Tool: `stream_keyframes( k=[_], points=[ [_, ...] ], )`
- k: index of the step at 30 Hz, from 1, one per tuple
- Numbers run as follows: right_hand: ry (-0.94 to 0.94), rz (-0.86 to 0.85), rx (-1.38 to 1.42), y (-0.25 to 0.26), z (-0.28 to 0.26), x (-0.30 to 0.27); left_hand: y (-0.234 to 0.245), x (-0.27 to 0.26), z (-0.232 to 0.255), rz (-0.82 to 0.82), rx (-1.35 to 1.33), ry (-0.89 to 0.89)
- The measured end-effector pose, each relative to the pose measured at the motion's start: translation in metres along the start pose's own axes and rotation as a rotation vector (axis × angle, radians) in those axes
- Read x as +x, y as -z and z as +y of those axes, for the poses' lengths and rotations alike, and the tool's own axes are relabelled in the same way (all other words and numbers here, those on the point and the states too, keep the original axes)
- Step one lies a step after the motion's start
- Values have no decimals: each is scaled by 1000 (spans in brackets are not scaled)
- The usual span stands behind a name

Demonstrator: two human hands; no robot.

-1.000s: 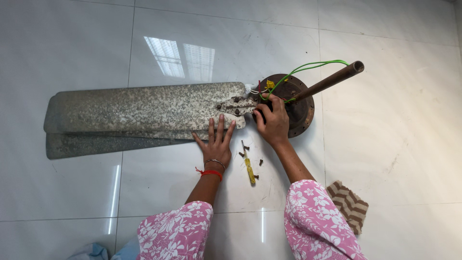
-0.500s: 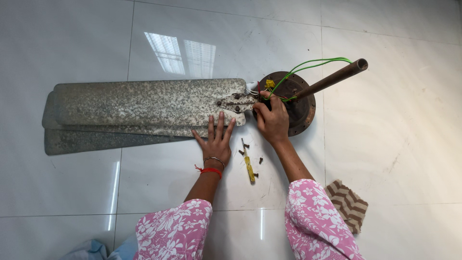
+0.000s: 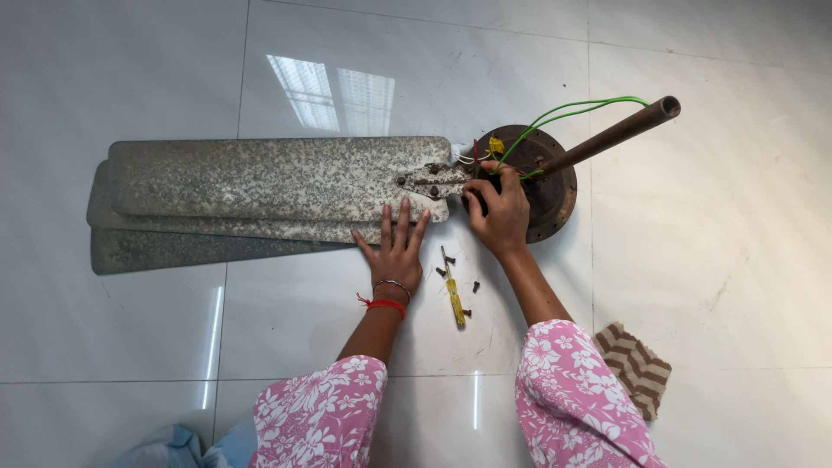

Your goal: The person uses a screwdriver to remove screws from the ceiling fan blades while sitting on the floor. The fan is disassembled on the tiled floor, and the person handles the blades and central hub to detach components.

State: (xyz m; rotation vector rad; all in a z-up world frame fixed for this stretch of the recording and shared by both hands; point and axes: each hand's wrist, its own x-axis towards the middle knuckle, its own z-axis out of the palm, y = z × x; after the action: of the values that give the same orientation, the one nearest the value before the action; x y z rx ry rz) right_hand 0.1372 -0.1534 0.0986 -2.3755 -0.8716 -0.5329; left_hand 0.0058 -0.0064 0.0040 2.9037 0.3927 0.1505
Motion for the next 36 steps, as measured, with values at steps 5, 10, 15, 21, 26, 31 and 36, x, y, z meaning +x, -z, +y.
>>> stream_keyframes(
  k=[5, 10, 15, 21, 26, 31, 36],
  points=[
    [-40, 17, -6, -3, -5, 3, 2, -1, -1, -20, -31, 8],
    [-34, 0, -21, -4, -4, 3, 2, -1, 0, -19, -4, 17],
    [8, 34, -2, -3, -4, 2, 4, 0, 0, -89, -15, 28],
    [-18, 46, 47, -1, -6, 3, 3, 0, 0, -61, 1, 20],
    [-6, 37, 39, 0, -9, 4, -1, 1, 0, 0, 11, 7],
    [1, 37, -34, -1, -11, 2, -2, -6, -2, 46, -53, -40],
    [-6, 69, -40, -3, -5, 2, 11, 21, 3, 39, 89, -168]
  ],
)
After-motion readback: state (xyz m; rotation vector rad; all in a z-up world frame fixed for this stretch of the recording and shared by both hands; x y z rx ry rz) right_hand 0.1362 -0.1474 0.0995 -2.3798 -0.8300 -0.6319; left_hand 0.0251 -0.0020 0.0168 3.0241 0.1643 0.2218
